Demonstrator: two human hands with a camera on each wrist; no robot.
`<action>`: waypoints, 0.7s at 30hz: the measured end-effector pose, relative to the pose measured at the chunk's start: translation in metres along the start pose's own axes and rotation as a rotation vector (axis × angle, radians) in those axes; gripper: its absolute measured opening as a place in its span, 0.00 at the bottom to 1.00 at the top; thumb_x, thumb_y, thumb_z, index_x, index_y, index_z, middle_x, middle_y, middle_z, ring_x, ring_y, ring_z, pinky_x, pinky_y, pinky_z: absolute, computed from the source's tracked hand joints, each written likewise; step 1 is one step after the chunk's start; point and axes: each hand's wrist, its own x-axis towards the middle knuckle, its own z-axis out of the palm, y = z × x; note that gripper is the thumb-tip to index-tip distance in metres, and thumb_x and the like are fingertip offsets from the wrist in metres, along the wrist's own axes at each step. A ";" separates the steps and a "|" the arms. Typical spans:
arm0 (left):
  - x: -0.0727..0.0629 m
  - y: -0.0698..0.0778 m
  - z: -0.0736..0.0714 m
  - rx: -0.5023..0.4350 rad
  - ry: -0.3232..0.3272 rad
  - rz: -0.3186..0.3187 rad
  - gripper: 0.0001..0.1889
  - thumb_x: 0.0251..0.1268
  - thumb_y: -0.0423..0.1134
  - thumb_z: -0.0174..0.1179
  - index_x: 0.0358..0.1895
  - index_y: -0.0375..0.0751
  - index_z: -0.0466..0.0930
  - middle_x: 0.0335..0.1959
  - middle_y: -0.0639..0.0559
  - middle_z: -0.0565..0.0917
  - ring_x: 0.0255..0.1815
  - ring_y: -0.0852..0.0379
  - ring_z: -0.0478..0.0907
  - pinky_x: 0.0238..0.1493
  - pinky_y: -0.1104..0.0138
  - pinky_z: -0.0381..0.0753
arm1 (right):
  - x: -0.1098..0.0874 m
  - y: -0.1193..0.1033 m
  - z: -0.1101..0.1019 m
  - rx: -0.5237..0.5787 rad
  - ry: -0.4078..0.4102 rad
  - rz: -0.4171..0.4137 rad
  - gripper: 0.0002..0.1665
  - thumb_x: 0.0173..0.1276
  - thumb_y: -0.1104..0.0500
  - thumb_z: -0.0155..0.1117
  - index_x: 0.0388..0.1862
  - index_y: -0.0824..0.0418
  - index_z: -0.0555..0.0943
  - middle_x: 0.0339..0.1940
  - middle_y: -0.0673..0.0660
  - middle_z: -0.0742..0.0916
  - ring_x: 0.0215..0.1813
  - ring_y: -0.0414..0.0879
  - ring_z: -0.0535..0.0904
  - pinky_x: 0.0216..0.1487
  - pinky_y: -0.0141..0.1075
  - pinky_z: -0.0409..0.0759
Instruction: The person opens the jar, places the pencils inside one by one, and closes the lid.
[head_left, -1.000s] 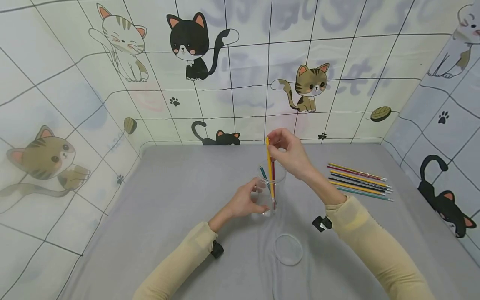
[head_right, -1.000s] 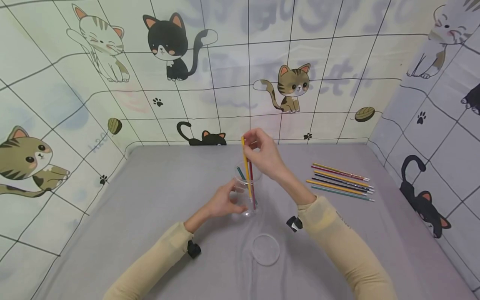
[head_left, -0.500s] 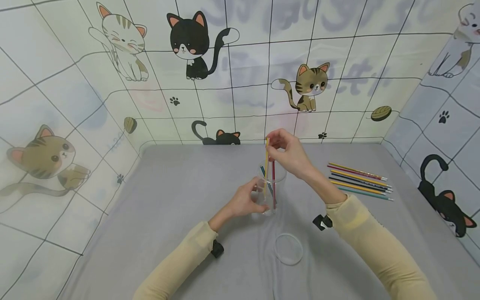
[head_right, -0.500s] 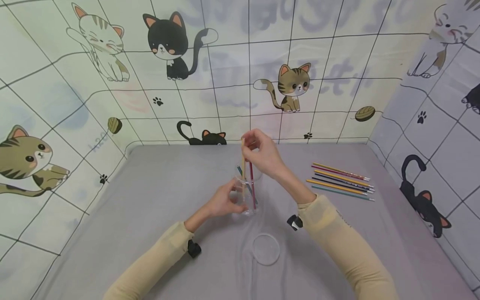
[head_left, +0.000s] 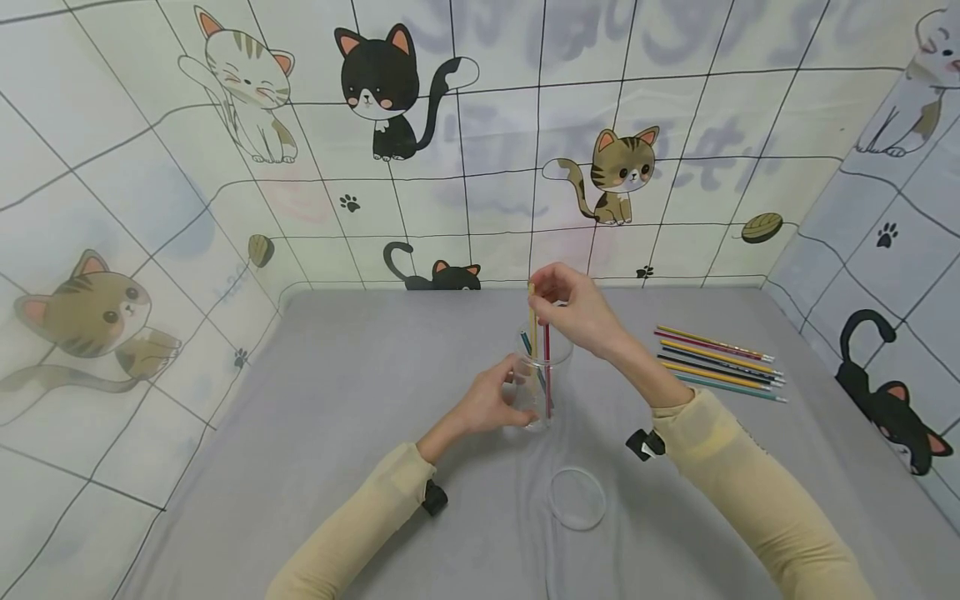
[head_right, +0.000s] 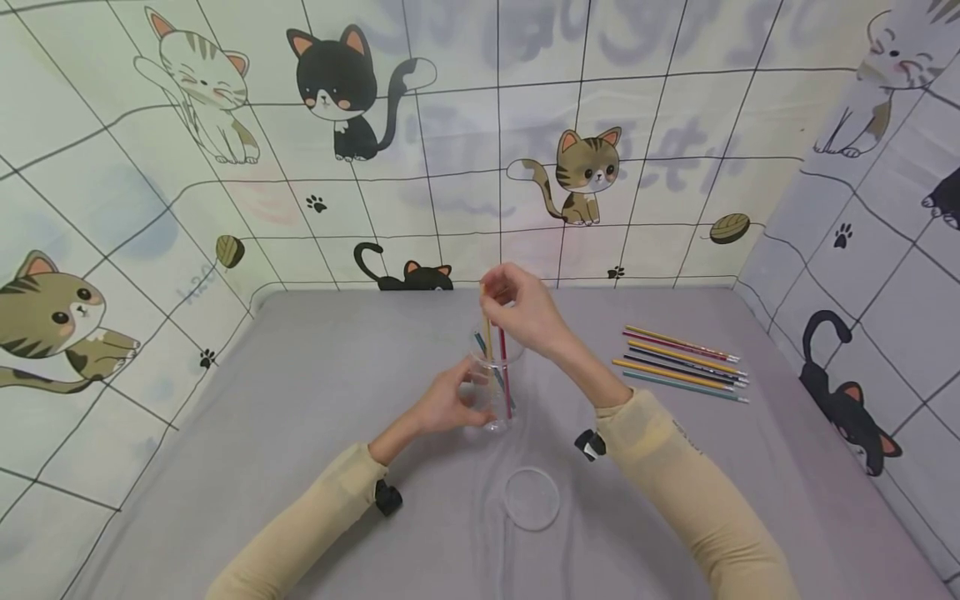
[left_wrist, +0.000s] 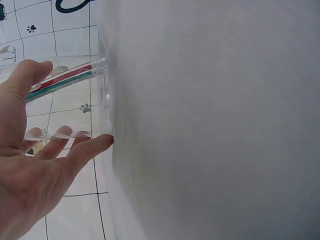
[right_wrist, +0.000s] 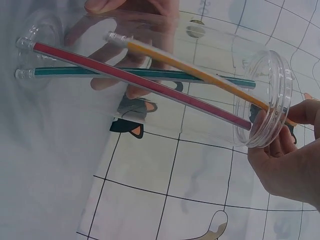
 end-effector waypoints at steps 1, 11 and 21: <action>0.000 0.000 0.000 0.001 -0.001 -0.001 0.34 0.47 0.34 0.77 0.58 0.43 0.69 0.56 0.47 0.79 0.55 0.47 0.80 0.42 0.70 0.83 | 0.000 0.000 0.000 0.000 -0.004 0.003 0.12 0.71 0.68 0.60 0.51 0.70 0.76 0.40 0.61 0.83 0.38 0.50 0.79 0.34 0.32 0.79; 0.001 -0.002 0.001 0.013 0.014 0.018 0.33 0.46 0.34 0.76 0.57 0.43 0.69 0.56 0.48 0.79 0.54 0.49 0.80 0.41 0.71 0.83 | 0.000 0.002 -0.001 -0.040 -0.010 -0.021 0.08 0.71 0.68 0.59 0.48 0.68 0.78 0.39 0.61 0.84 0.40 0.51 0.80 0.37 0.32 0.78; 0.000 0.001 -0.001 0.011 -0.009 0.008 0.33 0.48 0.35 0.76 0.59 0.43 0.69 0.57 0.43 0.79 0.55 0.46 0.80 0.42 0.68 0.83 | 0.000 0.005 -0.004 -0.019 0.015 -0.056 0.08 0.71 0.68 0.60 0.47 0.69 0.79 0.39 0.64 0.85 0.39 0.49 0.81 0.37 0.34 0.82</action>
